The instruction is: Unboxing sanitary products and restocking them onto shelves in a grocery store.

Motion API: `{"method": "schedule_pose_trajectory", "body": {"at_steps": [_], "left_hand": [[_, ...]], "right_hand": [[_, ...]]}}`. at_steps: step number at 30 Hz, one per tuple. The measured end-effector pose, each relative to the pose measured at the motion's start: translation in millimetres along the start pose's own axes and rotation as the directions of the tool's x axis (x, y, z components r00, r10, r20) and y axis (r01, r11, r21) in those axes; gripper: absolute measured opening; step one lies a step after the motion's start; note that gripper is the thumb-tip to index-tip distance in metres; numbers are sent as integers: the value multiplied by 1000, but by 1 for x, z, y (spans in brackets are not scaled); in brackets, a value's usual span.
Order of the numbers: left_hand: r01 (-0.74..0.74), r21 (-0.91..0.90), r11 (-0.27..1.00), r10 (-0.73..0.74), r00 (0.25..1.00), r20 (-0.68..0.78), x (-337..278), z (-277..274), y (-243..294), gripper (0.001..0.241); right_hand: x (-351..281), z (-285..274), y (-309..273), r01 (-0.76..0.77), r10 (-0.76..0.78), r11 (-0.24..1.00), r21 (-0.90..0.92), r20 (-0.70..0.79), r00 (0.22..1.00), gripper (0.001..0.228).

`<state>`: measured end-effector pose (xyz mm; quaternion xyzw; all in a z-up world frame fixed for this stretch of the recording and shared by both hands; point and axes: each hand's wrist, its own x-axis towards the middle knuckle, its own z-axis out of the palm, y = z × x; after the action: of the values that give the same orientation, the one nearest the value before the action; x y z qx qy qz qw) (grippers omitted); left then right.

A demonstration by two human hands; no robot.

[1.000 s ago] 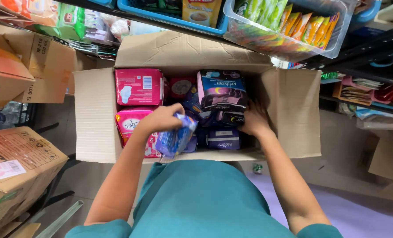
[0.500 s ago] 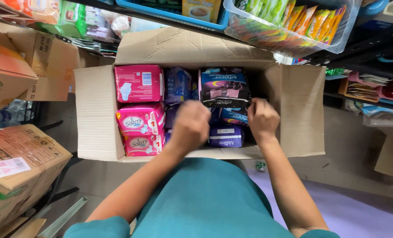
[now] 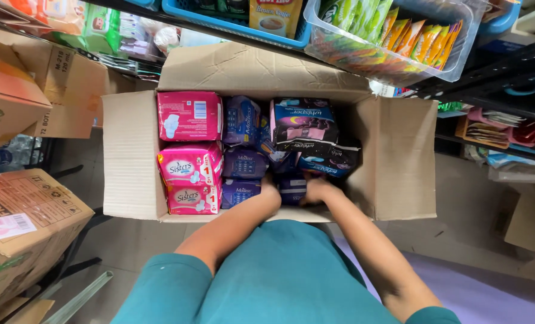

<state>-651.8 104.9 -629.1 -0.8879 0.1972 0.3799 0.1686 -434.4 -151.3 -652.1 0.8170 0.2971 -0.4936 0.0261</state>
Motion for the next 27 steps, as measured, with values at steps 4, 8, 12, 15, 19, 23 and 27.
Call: {"method": "schedule_pose_trajectory", "body": {"at_steps": [4, 8, 12, 15, 19, 23, 27], "left_hand": [[-18, -77, 997, 19, 1000, 8, 83, -144, 19, 53], [-3, -170, 985, 7, 1000, 22, 72, -149, 10, 43], [-82, -226, 971, 88, 996, 15, 27, -168, -10, 36], [-132, -252, 959, 120, 991, -61, -25, -170, -58, 30], [-222, -274, 936, 131, 941, -313, -48, -131, -87, 23], [-312, -341, 887, 141, 886, -442, -70, -169, -109, 25], [-307, -604, 735, -67, 854, -516, -129, -240, -153, 43]], "right_hand": [[7, -8, 12, 50, -62, 946, 319, 28, 998, 118], [5, -20, 18, 160, -111, 893, 421, -138, 984, 129], [-4, -29, 16, 55, -78, 824, 564, 18, 997, 123], [-7, -35, 18, -34, -13, 883, 468, 98, 995, 128], [-39, -59, -16, -148, 100, 869, 473, 124, 987, 134], [-39, -61, -27, 70, -83, 934, 350, 21, 996, 115], [-17, -44, -16, 9, -44, 918, 397, 80, 996, 107]]}}
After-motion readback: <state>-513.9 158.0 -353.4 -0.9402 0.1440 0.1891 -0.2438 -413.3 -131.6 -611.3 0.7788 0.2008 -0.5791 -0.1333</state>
